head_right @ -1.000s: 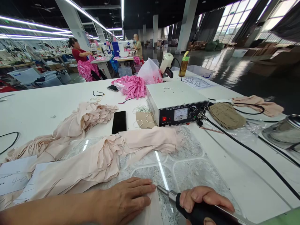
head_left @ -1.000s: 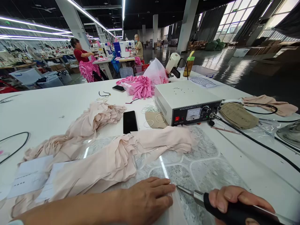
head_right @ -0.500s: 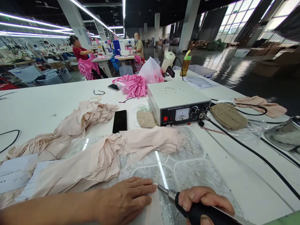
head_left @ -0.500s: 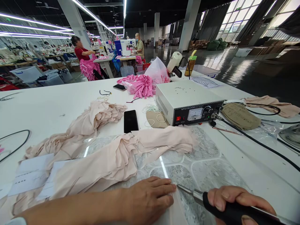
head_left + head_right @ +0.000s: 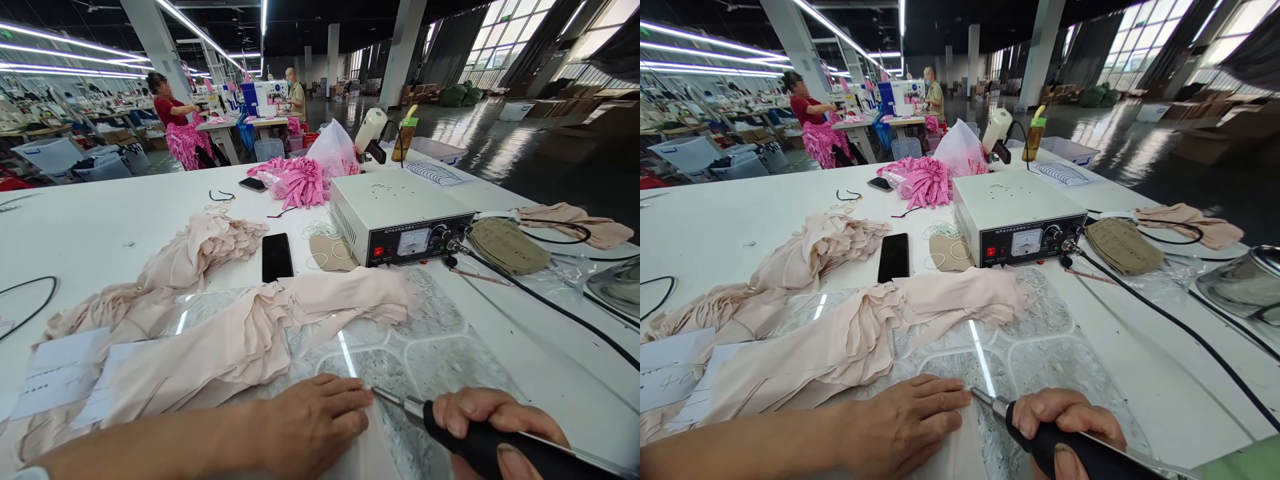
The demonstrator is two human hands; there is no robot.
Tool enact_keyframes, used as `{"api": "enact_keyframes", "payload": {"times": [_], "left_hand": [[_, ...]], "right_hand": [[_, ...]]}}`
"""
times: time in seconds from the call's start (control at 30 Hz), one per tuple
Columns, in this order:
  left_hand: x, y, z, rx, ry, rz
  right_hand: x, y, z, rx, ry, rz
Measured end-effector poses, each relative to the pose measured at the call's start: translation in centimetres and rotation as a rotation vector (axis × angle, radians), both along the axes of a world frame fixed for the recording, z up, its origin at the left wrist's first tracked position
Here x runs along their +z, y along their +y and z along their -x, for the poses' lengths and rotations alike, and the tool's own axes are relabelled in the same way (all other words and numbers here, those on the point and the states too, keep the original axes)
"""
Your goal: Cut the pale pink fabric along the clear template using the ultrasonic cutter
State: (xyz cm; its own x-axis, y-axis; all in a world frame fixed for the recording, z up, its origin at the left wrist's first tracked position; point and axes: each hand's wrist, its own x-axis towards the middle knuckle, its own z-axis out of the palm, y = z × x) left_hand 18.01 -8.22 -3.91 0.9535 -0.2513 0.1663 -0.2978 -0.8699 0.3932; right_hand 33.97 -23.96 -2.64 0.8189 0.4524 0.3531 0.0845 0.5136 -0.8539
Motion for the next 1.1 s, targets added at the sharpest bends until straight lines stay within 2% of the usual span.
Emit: {"api": "enact_keyframes", "payload": {"times": [0.23,0.37,0.6,0.9,1.1], "left_hand": [[1.2,0.0,-0.2,0.02,0.091,0.034],[1.4,0.1,-0.2,0.019,0.106,0.034],[1.7,0.2,-0.4,-0.005,0.098,-0.037],[2.1,-0.7,-0.9,0.002,-0.044,-0.182],[1.9,-1.4,-1.0,0.002,-0.103,-0.205]], "right_hand": [[0.6,-0.6,0.4,-0.129,0.134,-0.029],[0.1,-0.9,0.2,-0.092,0.146,-0.064],[-0.8,0.3,0.0,-0.02,0.105,-0.144],[-1.0,0.1,0.0,-0.013,0.117,-0.166],[-0.6,0.5,0.0,-0.018,0.123,-0.179]]}}
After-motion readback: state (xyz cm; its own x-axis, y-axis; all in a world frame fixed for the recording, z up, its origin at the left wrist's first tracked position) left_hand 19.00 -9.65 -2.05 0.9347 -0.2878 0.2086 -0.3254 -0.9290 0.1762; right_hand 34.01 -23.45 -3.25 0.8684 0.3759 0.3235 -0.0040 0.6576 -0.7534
